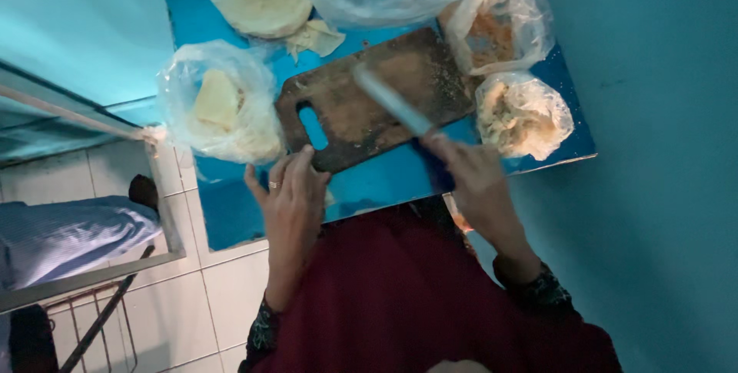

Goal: The person sits on the floor at a low table and assembles stuffed snacks: they take thin square wrappers, place filling from plastic bags onto a wrapper, fold the wrapper over the filling, and set the folded piece aside. They briefly use a knife on the cutting board and handle multiple bags of filling and stacked finished pieces.

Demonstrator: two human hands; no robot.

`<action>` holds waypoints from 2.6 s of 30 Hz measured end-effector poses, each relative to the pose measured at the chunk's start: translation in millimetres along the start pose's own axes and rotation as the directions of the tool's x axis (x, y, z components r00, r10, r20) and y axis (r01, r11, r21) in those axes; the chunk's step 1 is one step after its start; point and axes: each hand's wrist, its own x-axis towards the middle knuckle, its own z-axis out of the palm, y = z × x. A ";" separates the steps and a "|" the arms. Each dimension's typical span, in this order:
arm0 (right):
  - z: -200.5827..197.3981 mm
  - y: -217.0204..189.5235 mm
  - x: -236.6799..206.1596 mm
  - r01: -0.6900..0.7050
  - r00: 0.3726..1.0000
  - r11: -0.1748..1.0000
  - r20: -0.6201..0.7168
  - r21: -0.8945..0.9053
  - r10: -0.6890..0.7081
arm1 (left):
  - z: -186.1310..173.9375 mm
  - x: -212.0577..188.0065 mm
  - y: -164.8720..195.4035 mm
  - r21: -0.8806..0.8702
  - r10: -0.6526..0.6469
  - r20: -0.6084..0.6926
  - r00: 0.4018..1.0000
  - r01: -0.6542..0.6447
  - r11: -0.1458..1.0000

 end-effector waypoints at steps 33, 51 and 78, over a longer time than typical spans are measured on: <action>13.0 -33.4 1.2 0.034 0.999 0.994 -0.022 0.103 -0.032 | 0.5 -3.1 -28.5 -0.117 -0.103 0.023 0.994 0.105 0.988; 10.1 -9.7 -6.4 -0.150 0.976 0.984 -0.171 -0.092 0.133 | 2.7 -2.7 -36.1 -0.157 -0.131 0.026 0.991 0.134 0.978; -17.2 -11.3 -24.7 -0.338 0.936 0.941 -0.113 -0.029 0.333 | -1.4 -4.9 -28.3 -0.185 -0.136 0.026 0.990 0.139 0.973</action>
